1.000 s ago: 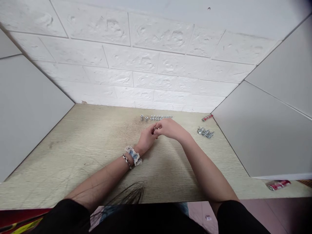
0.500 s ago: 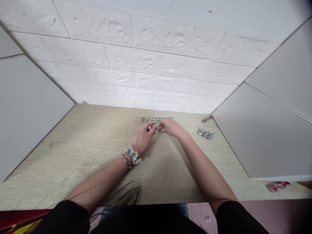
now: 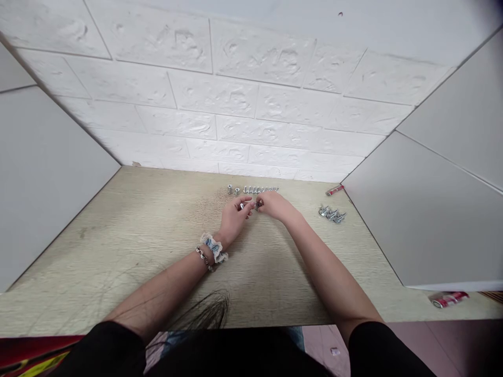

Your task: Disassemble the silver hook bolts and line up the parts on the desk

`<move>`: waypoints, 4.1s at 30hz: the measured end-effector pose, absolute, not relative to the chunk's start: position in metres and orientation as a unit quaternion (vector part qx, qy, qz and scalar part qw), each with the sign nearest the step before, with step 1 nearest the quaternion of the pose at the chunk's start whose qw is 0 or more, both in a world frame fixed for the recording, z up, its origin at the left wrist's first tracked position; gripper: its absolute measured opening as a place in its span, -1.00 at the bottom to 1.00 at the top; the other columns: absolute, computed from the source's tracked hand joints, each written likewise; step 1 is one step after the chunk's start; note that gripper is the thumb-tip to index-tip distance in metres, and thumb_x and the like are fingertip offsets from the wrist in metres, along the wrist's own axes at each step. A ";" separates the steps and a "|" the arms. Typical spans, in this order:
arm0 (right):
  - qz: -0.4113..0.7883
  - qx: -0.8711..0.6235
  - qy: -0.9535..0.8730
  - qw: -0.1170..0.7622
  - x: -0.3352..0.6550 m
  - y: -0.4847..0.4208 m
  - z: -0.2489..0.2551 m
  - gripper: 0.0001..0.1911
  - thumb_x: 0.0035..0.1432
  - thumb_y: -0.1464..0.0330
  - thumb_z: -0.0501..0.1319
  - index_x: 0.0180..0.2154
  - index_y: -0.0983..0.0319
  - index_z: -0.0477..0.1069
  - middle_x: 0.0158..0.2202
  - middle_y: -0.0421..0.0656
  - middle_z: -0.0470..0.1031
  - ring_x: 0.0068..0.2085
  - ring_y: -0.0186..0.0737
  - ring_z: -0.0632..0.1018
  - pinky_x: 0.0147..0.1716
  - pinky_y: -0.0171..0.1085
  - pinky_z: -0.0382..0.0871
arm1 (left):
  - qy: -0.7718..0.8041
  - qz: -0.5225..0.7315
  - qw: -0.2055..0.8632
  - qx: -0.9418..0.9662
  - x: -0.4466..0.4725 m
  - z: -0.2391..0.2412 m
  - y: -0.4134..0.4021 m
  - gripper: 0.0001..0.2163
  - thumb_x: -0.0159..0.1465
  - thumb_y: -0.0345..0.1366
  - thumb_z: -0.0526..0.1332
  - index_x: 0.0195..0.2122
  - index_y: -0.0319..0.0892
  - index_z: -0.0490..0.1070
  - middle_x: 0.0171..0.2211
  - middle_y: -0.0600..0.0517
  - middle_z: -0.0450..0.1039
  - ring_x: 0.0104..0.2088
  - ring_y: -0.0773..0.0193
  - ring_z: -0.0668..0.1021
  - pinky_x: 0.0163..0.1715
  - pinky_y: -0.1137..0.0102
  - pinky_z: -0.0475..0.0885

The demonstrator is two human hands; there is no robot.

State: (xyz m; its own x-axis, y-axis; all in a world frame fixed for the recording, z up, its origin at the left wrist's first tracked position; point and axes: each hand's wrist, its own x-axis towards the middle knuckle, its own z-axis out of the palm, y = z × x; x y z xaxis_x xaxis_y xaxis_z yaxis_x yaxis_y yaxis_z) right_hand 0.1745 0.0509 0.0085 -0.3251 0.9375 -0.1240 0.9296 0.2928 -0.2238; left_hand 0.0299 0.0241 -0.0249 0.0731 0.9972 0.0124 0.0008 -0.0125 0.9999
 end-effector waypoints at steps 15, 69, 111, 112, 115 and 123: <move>0.143 -0.579 -0.802 0.019 0.173 0.051 0.007 -0.81 -0.01 0.48 0.16 -0.28 0.27 0.43 -0.24 -0.08 0.51 -0.20 -0.22 0.47 -0.32 -0.36 0.19 | 0.475 0.460 0.524 0.537 0.030 -0.022 0.023 -0.68 0.03 -0.17 0.26 -0.23 -0.25 0.45 -0.52 0.07 0.43 -0.57 0.44 0.39 -0.55 0.50 0.32; 0.077 -0.702 -0.694 0.137 0.254 0.085 -0.010 -0.72 0.11 0.45 0.03 -0.23 0.30 0.48 -0.18 -0.03 0.53 -0.14 -0.23 0.48 -0.15 -0.34 0.24 | 0.459 0.400 0.346 0.713 0.031 -0.027 0.017 -0.79 0.20 -0.34 0.07 -0.19 -0.19 0.42 -0.19 -0.01 0.39 -0.50 0.43 0.39 -0.40 0.45 0.35; 0.103 -0.560 -0.822 -0.027 0.162 0.043 0.018 -0.76 0.03 0.50 0.09 -0.22 0.30 0.42 -0.20 0.01 0.49 -0.16 -0.14 0.47 -0.24 -0.29 0.24 | 0.440 0.511 0.341 0.655 0.028 -0.039 0.033 -0.70 0.03 -0.59 -0.02 -0.36 -0.21 0.45 -0.25 -0.02 0.38 -0.19 0.29 0.43 -0.13 0.31 0.37; 0.107 -0.558 -0.822 -0.033 0.161 0.043 0.018 -0.76 0.03 0.50 0.08 -0.23 0.30 0.42 -0.20 0.00 0.49 -0.16 -0.15 0.47 -0.24 -0.30 0.24 | 0.442 0.509 0.338 0.657 0.028 -0.039 0.033 -0.70 0.04 -0.59 -0.02 -0.37 -0.21 0.45 -0.25 -0.01 0.38 -0.20 0.29 0.43 -0.12 0.31 0.37; 0.114 -0.559 -0.820 -0.043 0.160 0.043 0.017 -0.74 0.04 0.51 0.07 -0.22 0.29 0.43 -0.18 0.01 0.50 -0.15 -0.14 0.47 -0.24 -0.31 0.24 | 0.446 0.507 0.331 0.659 0.028 -0.039 0.032 -0.72 0.05 -0.58 -0.01 -0.37 -0.21 0.45 -0.25 -0.01 0.38 -0.21 0.29 0.44 -0.11 0.30 0.36; 0.099 -0.562 -0.820 -0.057 0.158 0.049 0.011 -0.72 0.08 0.55 -0.01 -0.26 0.33 0.44 -0.20 0.03 0.50 -0.13 -0.16 0.47 -0.20 -0.33 0.23 | 0.444 0.502 0.320 0.670 0.029 -0.040 0.033 -0.74 0.05 -0.58 0.01 -0.39 -0.19 0.44 -0.28 0.01 0.40 -0.21 0.30 0.44 -0.09 0.31 0.34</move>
